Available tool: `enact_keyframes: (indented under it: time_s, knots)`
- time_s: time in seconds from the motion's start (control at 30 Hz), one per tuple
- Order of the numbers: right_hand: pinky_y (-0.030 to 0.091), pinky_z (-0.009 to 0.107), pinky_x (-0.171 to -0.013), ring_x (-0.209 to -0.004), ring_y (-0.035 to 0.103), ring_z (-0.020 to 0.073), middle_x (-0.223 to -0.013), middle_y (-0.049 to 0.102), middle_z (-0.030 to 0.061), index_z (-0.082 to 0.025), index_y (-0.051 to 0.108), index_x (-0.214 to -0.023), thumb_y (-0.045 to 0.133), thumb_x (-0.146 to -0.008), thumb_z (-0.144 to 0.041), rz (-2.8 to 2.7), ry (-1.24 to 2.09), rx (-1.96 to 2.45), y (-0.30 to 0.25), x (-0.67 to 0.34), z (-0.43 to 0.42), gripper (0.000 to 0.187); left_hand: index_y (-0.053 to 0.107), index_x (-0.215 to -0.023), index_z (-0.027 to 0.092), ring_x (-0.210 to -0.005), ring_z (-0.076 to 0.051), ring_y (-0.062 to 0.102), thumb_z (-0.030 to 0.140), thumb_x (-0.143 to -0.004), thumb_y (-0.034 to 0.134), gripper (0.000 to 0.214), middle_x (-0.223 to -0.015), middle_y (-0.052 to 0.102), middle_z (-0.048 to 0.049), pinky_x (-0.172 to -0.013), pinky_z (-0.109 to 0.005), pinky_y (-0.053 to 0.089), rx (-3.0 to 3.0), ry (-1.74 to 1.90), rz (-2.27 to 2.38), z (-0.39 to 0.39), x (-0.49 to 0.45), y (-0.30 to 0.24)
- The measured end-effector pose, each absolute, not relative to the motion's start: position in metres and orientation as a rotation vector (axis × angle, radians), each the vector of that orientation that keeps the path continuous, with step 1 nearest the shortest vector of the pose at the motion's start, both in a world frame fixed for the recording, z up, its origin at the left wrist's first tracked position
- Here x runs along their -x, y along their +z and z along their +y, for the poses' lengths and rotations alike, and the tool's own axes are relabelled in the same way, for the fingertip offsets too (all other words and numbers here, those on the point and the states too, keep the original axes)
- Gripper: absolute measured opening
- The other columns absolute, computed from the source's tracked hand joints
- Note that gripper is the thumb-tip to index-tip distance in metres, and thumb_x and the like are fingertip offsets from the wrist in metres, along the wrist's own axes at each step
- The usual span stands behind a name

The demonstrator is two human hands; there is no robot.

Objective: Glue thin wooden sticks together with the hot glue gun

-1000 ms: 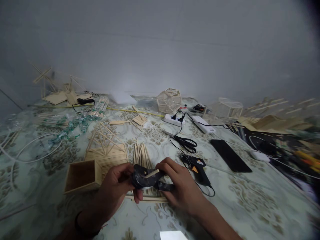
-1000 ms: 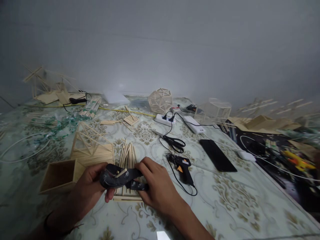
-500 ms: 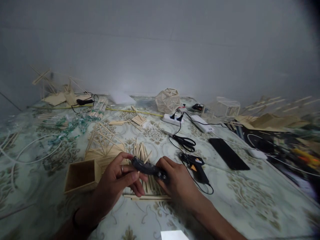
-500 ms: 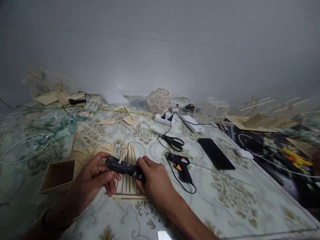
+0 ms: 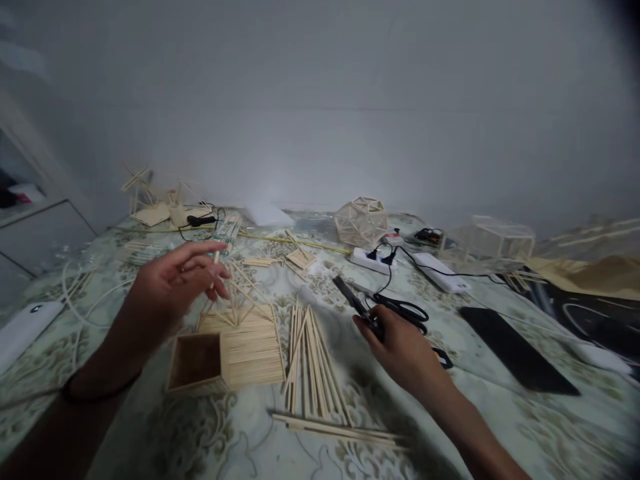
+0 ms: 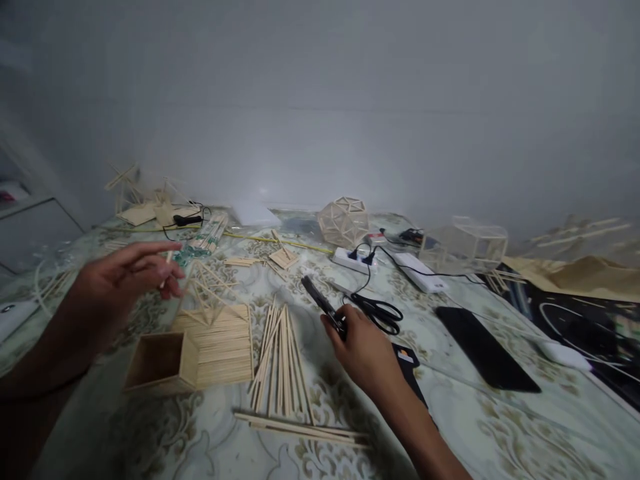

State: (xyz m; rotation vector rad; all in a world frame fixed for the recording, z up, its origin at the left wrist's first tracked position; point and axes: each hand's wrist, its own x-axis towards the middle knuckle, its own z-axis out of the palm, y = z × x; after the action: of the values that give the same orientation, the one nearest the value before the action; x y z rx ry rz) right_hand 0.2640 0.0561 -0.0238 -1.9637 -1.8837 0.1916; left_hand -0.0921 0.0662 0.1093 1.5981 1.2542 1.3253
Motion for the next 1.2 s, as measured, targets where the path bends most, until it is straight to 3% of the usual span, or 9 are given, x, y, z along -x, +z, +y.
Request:
enact_keyframes:
  time_s: [0.23,0.33,0.47,0.57,0.67,0.73,0.87,0.97,1.2]
  knots:
    - [0.052,0.044,-0.081,-0.101,0.068,0.0376,-0.110,0.068,0.0237,-0.012,0.065,-0.110,0.065,-0.101,-0.054,-2.035,-0.249,2.111,-0.058,-0.248,0.095,0.044,0.079,-0.108,0.014,-0.057,-0.013,0.070,0.028,-0.077,0.088,0.035,-0.082,0.076,-0.0011,-0.058,-0.025,0.053,-1.531,1.357,1.218,0.111,0.103,0.107]
    - [0.051,0.045,-0.086,-0.103,0.065,0.0359,-0.114,0.067,0.0257,-0.009,0.063,-0.114,0.057,-0.103,-0.061,-2.028,-0.270,2.104,-0.061,-0.243,0.116,0.053,0.081,-0.111,0.017,-0.056,-0.012,0.072,0.027,-0.078,0.089,0.035,-0.085,0.072,0.0020,-0.061,-0.025,0.057,-1.512,1.293,1.220,0.119,0.105,0.099]
    - [0.050,0.047,-0.090,-0.102,0.062,0.0349,-0.112,0.066,0.0267,-0.006,0.063,-0.115,0.058,-0.102,-0.064,-2.024,-0.281,2.085,-0.070,-0.243,0.137,0.059,0.081,-0.109,0.016,-0.059,-0.015,0.071,0.027,-0.084,0.084,0.028,-0.070,0.073,0.0015,-0.062,-0.026,0.057,-1.508,1.232,1.181,0.122,0.109,0.094]
    - [0.051,0.052,-0.093,-0.104,0.063,0.0376,-0.111,0.067,0.0282,-0.004,0.064,-0.116,0.060,-0.102,-0.059,-2.013,-0.268,2.065,-0.076,-0.241,0.144,0.057,0.082,-0.101,0.015,-0.058,-0.014,0.065,0.025,-0.086,0.079,0.018,-0.065,0.074,-0.0005,-0.060,-0.025,0.053,-1.514,1.212,1.151,0.122,0.111,0.093]
    - [0.049,0.059,-0.102,-0.119,0.061,0.0416,-0.128,0.063,0.0315,-0.003,0.062,-0.129,0.062,-0.103,-0.050,-1.997,-0.254,1.993,-0.059,-0.230,0.144,0.053,0.082,-0.097,0.015,-0.057,-0.013,0.062,0.025,-0.084,0.080,0.017,-0.068,0.076,-0.0019,-0.057,-0.026,0.050,-1.482,1.209,1.151,0.122,0.114,0.093]
    - [0.050,0.057,-0.108,-0.126,0.060,0.0397,-0.134,0.061,0.0283,-0.007,0.062,-0.133,0.064,-0.103,-0.047,-2.003,-0.127,1.754,-0.027,-0.212,0.141,0.050,0.081,-0.103,0.016,-0.056,-0.013,0.059,0.028,-0.083,0.082,0.023,-0.069,0.075,-0.0011,-0.057,-0.025,0.048,-1.465,1.218,1.143,0.124,0.116,0.091]
    - [0.058,0.047,-0.101,-0.110,0.070,0.0270,-0.130,0.066,0.0130,-0.025,0.063,-0.140,0.073,-0.098,-0.052,-2.089,0.348,1.056,0.054,-0.152,0.131,0.051,0.077,-0.117,0.019,-0.059,-0.013,0.056,0.032,-0.083,0.083,0.036,-0.066,0.070,0.0034,-0.060,-0.024,0.045,-1.444,1.270,1.110,0.127,0.118,0.085]
    - [0.059,0.044,-0.099,-0.107,0.070,0.0241,-0.123,0.069,0.0106,-0.023,0.063,-0.141,0.082,-0.092,-0.049,-2.145,0.490,0.814,0.087,-0.108,0.133,0.059,0.075,-0.117,0.021,-0.060,-0.013,0.055,0.031,-0.085,0.081,0.034,-0.062,0.065,0.0055,-0.061,-0.024,0.044,-1.414,1.266,1.094,0.128,0.116,0.080]
    - [0.061,0.040,-0.095,-0.101,0.073,0.0214,-0.114,0.076,0.0073,-0.022,0.074,-0.118,0.084,-0.091,-0.037,-2.143,0.543,0.694,0.080,-0.084,0.149,0.032,0.072,-0.118,0.020,-0.062,-0.015,0.061,0.031,-0.089,0.076,0.031,-0.064,0.066,0.0053,-0.064,-0.026,0.046,-1.445,1.216,1.080,0.130,0.119,0.075]
